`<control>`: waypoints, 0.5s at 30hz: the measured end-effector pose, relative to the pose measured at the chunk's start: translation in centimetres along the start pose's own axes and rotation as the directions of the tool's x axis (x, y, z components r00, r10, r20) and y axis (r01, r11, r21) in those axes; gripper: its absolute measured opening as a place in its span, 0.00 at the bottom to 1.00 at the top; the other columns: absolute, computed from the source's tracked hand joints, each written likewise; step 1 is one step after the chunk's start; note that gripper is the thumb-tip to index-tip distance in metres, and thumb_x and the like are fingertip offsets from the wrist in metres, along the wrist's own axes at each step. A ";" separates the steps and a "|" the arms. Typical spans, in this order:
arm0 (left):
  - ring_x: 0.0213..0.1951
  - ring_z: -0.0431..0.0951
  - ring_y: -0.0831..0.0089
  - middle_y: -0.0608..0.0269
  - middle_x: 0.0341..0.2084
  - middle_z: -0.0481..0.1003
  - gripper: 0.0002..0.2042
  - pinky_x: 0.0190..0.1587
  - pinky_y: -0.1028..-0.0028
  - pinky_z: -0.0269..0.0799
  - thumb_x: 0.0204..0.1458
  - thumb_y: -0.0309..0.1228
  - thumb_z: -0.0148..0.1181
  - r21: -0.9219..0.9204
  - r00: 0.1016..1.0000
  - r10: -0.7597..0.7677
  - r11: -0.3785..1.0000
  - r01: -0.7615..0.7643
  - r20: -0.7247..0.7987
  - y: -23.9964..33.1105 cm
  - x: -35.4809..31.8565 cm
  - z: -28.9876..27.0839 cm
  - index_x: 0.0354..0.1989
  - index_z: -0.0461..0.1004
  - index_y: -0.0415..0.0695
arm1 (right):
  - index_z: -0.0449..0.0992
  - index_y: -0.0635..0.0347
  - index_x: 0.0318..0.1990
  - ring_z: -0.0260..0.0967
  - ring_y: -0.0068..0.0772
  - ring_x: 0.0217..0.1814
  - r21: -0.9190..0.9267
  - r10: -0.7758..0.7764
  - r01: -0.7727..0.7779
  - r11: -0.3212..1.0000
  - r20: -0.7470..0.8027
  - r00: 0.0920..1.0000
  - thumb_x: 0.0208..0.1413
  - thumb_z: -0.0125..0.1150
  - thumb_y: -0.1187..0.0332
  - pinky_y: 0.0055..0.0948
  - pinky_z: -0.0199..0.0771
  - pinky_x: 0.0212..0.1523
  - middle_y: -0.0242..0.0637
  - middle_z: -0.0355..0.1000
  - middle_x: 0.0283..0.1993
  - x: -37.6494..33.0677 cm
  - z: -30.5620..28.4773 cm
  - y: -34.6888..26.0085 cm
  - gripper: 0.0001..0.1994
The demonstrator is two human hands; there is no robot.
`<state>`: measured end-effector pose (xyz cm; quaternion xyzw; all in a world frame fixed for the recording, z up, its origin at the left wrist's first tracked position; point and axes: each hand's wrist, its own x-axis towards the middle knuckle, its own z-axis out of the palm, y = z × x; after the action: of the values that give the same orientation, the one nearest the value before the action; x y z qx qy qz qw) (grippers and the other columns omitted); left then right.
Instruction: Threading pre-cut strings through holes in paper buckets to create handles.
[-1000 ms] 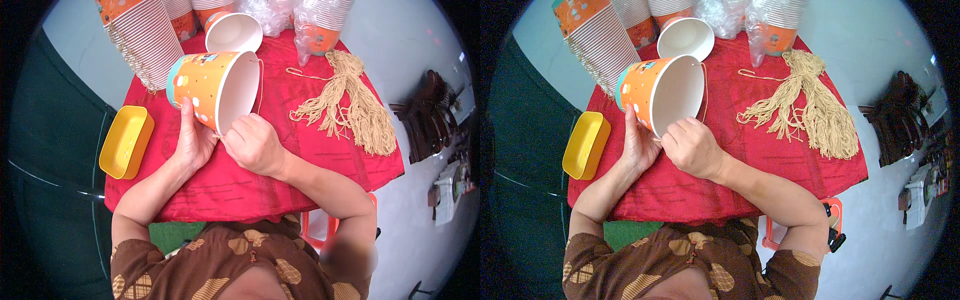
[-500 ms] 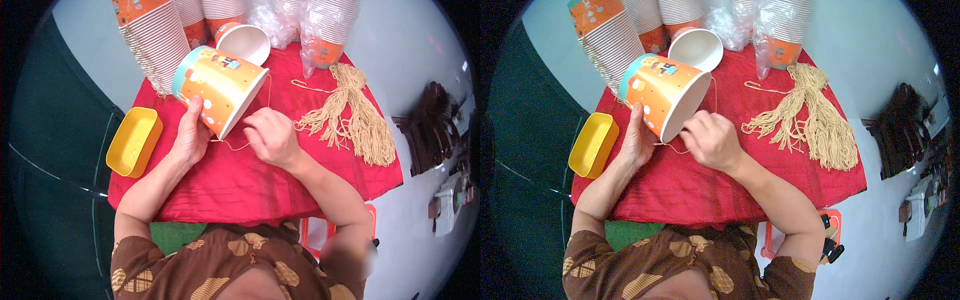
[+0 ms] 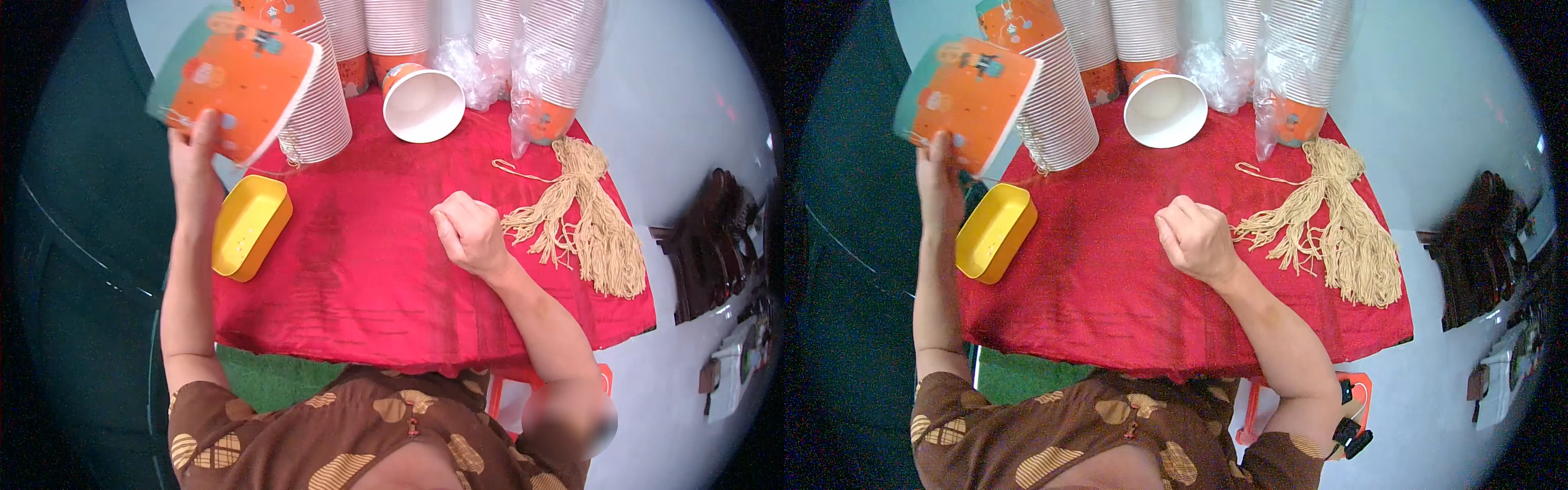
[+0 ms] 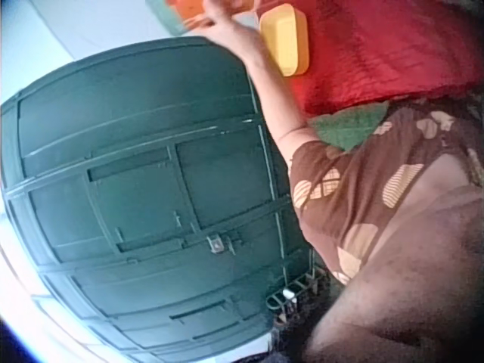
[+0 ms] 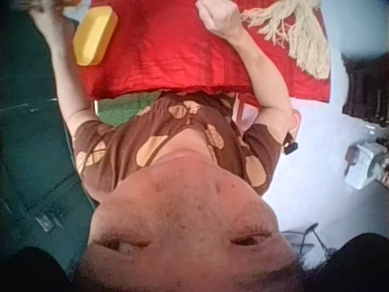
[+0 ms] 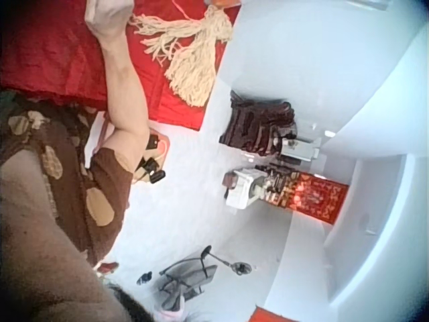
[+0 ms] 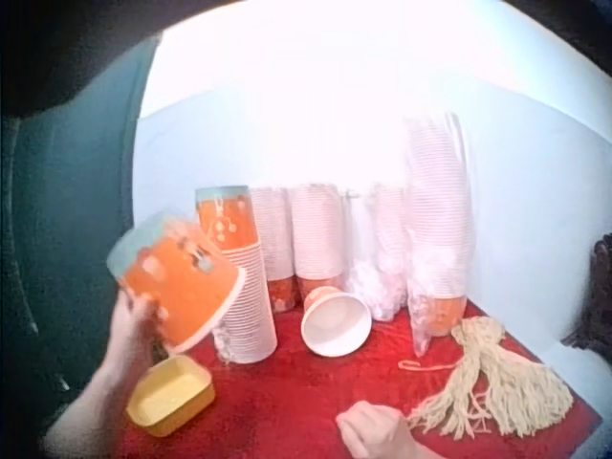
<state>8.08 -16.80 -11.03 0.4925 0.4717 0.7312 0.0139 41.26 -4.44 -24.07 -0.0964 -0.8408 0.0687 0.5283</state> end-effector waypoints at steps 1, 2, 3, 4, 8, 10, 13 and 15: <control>0.36 0.74 0.78 0.65 0.39 0.75 0.24 0.42 0.75 0.70 0.56 0.44 0.66 0.021 0.995 0.023 1.000 -0.021 -0.097 -0.1 1.5 -1.0 0.52 0.67 0.41 | 0.75 0.65 0.31 0.70 0.43 0.25 -0.013 -0.001 0.001 1.000 0.020 1.000 0.52 0.59 0.79 0.37 0.71 0.26 0.42 0.70 0.26 0.0 0.0 0.0 0.01; 0.37 0.75 0.77 0.64 0.40 0.76 0.24 0.46 0.73 0.70 0.55 0.44 0.67 0.061 0.991 0.037 0.998 -0.029 -0.131 0.0 2.8 -2.5 0.51 0.69 0.39 | 0.75 0.64 0.30 0.70 0.43 0.24 -0.016 -0.001 0.002 1.000 0.040 0.999 0.51 0.59 0.79 0.37 0.71 0.26 0.42 0.70 0.25 0.0 0.2 0.1 0.01; 0.38 0.76 0.77 0.64 0.40 0.78 0.24 0.46 0.74 0.69 0.54 0.44 0.68 0.104 0.978 0.054 0.994 -0.033 -0.203 1.0 3.7 -2.3 0.50 0.71 0.39 | 0.75 0.64 0.30 0.70 0.43 0.24 -0.021 -0.004 0.004 1.000 0.041 0.999 0.51 0.59 0.79 0.37 0.71 0.26 0.42 0.70 0.25 -0.1 0.2 0.1 0.01; 0.38 0.76 0.77 0.63 0.40 0.79 0.23 0.46 0.74 0.69 0.54 0.43 0.68 0.150 0.959 0.076 0.988 -0.035 -0.274 2.0 4.5 -2.2 0.50 0.74 0.39 | 0.75 0.64 0.30 0.70 0.43 0.24 -0.033 0.006 -0.005 0.999 0.054 0.999 0.51 0.59 0.79 0.37 0.70 0.26 0.41 0.69 0.25 -0.1 0.1 0.2 0.01; 0.35 0.76 0.79 0.66 0.37 0.80 0.21 0.40 0.74 0.68 0.51 0.45 0.71 0.159 0.963 0.130 0.983 -0.094 -0.235 0.0 11.6 -7.1 0.45 0.80 0.41 | 0.74 0.65 0.28 0.69 0.42 0.23 -0.035 0.027 -0.024 0.999 0.078 0.997 0.50 0.59 0.80 0.37 0.70 0.25 0.41 0.68 0.24 -0.1 0.1 0.1 0.02; 0.33 0.75 0.80 0.67 0.35 0.80 0.21 0.35 0.74 0.67 0.50 0.46 0.72 0.149 0.961 0.049 0.989 -0.008 -0.272 -1.1 14.9 -8.7 0.43 0.80 0.42 | 0.73 0.63 0.28 0.69 0.42 0.23 -0.043 0.023 -0.020 0.999 0.082 0.996 0.50 0.60 0.79 0.37 0.70 0.24 0.41 0.68 0.24 -0.1 0.2 0.3 0.03; 0.29 0.74 0.83 0.70 0.30 0.79 0.22 0.26 0.75 0.60 0.46 0.51 0.74 0.125 0.932 -0.028 0.989 0.078 -0.360 -2.8 19.1 -9.2 0.39 0.81 0.45 | 0.73 0.61 0.27 0.69 0.43 0.23 -0.055 0.029 -0.024 0.998 0.094 0.995 0.49 0.61 0.78 0.38 0.71 0.24 0.40 0.67 0.24 -0.3 0.3 0.5 0.03; 0.29 0.74 0.82 0.71 0.30 0.79 0.23 0.26 0.75 0.61 0.45 0.52 0.75 0.006 0.927 -0.115 0.992 0.125 -0.358 -3.9 21.2 -8.7 0.37 0.82 0.45 | 0.73 0.61 0.27 0.69 0.43 0.23 -0.068 0.038 -0.031 0.997 0.105 0.994 0.49 0.61 0.78 0.38 0.71 0.24 0.40 0.67 0.24 -0.5 0.0 0.6 0.03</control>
<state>-10.97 -10.27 0.62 0.3219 0.5060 0.7995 -0.0344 41.51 -3.97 -24.68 -0.1247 -0.8677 0.0549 0.4780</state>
